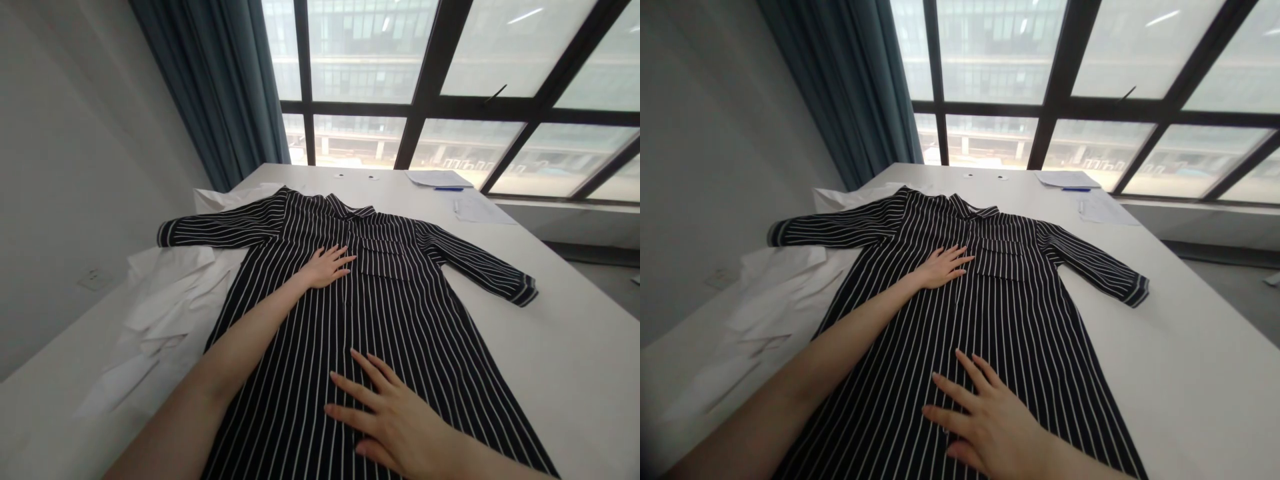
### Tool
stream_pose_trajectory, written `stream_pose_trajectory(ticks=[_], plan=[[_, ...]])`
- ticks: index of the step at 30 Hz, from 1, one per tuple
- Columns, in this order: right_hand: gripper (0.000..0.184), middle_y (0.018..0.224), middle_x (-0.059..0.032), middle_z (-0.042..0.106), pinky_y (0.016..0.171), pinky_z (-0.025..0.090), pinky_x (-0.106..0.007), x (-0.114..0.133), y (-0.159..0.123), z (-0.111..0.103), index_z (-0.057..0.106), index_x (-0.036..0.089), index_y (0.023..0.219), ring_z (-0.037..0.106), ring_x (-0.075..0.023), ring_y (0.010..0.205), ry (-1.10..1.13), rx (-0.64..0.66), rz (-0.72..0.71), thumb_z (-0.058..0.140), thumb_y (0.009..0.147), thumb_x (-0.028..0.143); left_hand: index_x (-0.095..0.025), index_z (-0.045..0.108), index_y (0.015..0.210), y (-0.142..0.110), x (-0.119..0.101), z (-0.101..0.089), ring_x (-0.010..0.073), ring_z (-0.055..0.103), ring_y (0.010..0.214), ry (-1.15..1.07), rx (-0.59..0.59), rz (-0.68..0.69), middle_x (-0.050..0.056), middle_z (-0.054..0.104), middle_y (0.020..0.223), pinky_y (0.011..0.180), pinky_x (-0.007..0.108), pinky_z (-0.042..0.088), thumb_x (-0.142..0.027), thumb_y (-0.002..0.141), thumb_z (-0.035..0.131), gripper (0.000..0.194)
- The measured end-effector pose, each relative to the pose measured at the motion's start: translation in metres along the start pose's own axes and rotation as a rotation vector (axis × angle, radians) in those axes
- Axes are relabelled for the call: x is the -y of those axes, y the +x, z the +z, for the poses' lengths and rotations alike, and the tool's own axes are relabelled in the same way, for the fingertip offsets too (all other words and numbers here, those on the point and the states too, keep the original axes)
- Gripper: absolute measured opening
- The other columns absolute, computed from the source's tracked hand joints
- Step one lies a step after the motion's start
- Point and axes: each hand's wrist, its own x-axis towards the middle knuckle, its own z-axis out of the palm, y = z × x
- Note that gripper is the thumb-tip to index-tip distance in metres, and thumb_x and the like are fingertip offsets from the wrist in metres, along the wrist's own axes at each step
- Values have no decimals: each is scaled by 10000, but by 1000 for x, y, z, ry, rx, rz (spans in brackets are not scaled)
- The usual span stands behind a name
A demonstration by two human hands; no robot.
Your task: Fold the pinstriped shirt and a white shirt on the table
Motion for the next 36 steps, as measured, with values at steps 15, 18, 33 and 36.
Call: stream_pose_trajectory(ticks=[15, 18, 33, 36], plan=[[543, 1533, -141, 461, 1126, 340, -587, -164, -8, -34, 493, 185, 1462, 324, -357, 1456, -483, -708, 715, 323, 1004, 421, -310, 296, 1555, 38, -59, 11, 308, 67, 1539, -2, -70, 13, 41, 149, 1669, 1208, 610, 102, -510, 1035, 244, 559], [561, 1562, -104, 428, 1128, 344, -553, -163, -23, -22, 460, 207, 1491, 343, -350, 1447, -540, -651, 786, 310, 1003, 439, -331, 256, 1568, 40, -60, 14, 317, 48, 1539, -19, -31, -2, 36, 122, 1671, 1206, 622, 82, -565, 1022, 229, 594], [497, 1470, -192, 511, 1089, 406, -505, -183, -24, -50, 563, 111, 1360, 437, -315, 1384, -546, -861, 761, 358, 966, 333, -250, 349, 1526, 30, -70, 15, 236, 167, 1529, 0, -300, -31, 77, 256, 1642, 1221, 536, 156, -438, 1054, 202, 529], [489, 1480, -176, 510, 1112, 374, -500, -187, 3, -59, 561, 110, 1371, 425, -306, 1393, -549, -858, 748, 368, 962, 296, -235, 351, 1528, 18, -66, 16, 240, 199, 1521, 44, -313, -70, 84, 275, 1634, 1211, 532, 191, -411, 1054, 214, 524]])
